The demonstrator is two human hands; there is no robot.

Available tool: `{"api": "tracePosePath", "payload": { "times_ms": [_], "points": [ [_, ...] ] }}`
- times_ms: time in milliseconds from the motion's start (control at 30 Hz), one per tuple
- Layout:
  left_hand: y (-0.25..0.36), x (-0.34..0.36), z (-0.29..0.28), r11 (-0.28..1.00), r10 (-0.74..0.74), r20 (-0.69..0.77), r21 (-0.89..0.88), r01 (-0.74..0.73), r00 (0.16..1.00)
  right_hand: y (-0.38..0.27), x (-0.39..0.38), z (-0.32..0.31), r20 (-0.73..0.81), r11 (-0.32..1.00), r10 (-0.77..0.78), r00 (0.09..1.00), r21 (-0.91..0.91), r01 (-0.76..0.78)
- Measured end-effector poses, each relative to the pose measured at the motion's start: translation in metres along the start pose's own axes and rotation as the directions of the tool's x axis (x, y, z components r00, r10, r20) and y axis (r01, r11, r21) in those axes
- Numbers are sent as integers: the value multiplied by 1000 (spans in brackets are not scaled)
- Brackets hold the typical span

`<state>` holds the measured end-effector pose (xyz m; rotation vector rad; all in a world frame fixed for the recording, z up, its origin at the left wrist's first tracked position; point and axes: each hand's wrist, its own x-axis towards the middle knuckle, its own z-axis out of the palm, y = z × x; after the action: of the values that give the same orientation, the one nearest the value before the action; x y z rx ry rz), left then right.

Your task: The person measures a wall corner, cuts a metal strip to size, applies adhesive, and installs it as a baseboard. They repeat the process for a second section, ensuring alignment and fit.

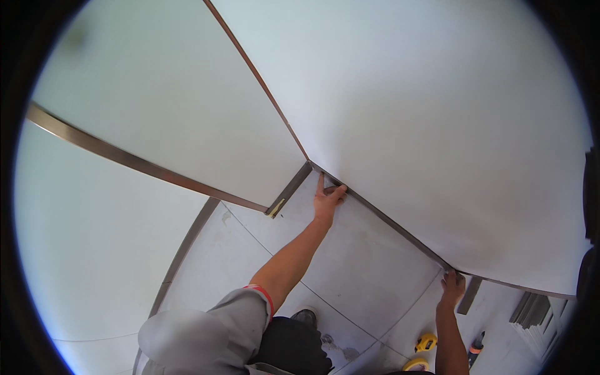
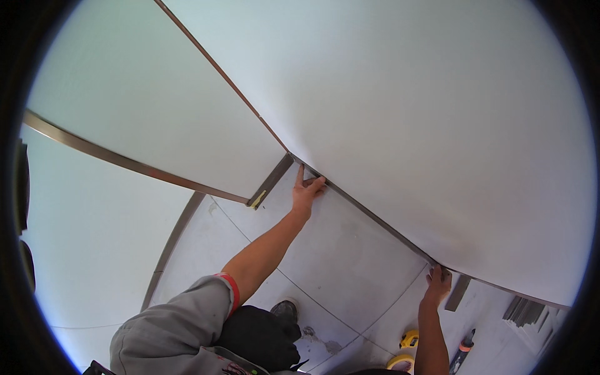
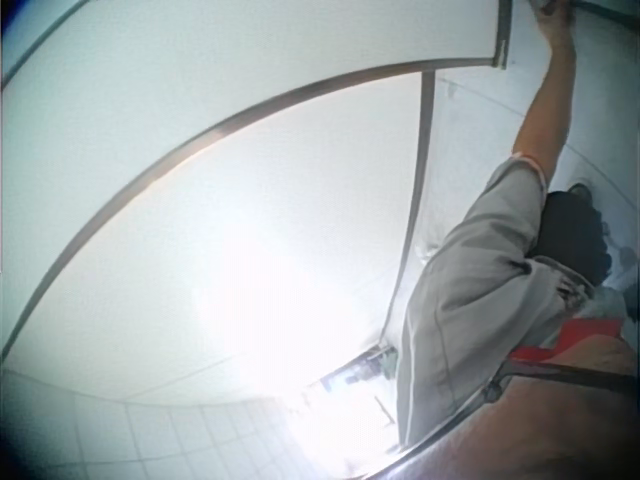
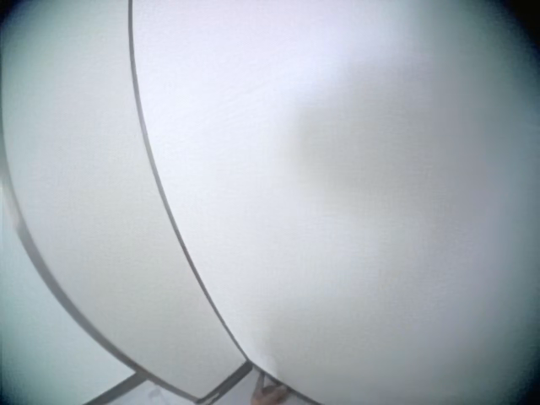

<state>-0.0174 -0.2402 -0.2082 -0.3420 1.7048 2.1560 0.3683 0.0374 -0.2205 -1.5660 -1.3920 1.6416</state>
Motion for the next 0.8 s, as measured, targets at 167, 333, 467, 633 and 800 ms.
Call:
{"api": "tracePosePath", "payload": {
  "times_ms": [167,333,467,633,800],
  "points": [
    [1,0,2,1000,0,-2,-8,0,1000,-2,-2,-4,24,999,-29,999,-43,31],
    [1,2,-3,1000,8,7,-21,-8,1000,-10,0,-13,152,931,-199,968,-281,235],
    [1,1,0,999,25,7,-42,-25,1000,-14,4,-12,144,924,-208,967,-295,243],
    [3,-1,-1,999,26,12,-30,-26,1000,-16,3,-7,129,941,-189,973,-260,217],
    [4,-2,-1,999,25,4,-23,-25,1000,-11,8,-11,129,945,-183,975,-250,210]
  ]
}}
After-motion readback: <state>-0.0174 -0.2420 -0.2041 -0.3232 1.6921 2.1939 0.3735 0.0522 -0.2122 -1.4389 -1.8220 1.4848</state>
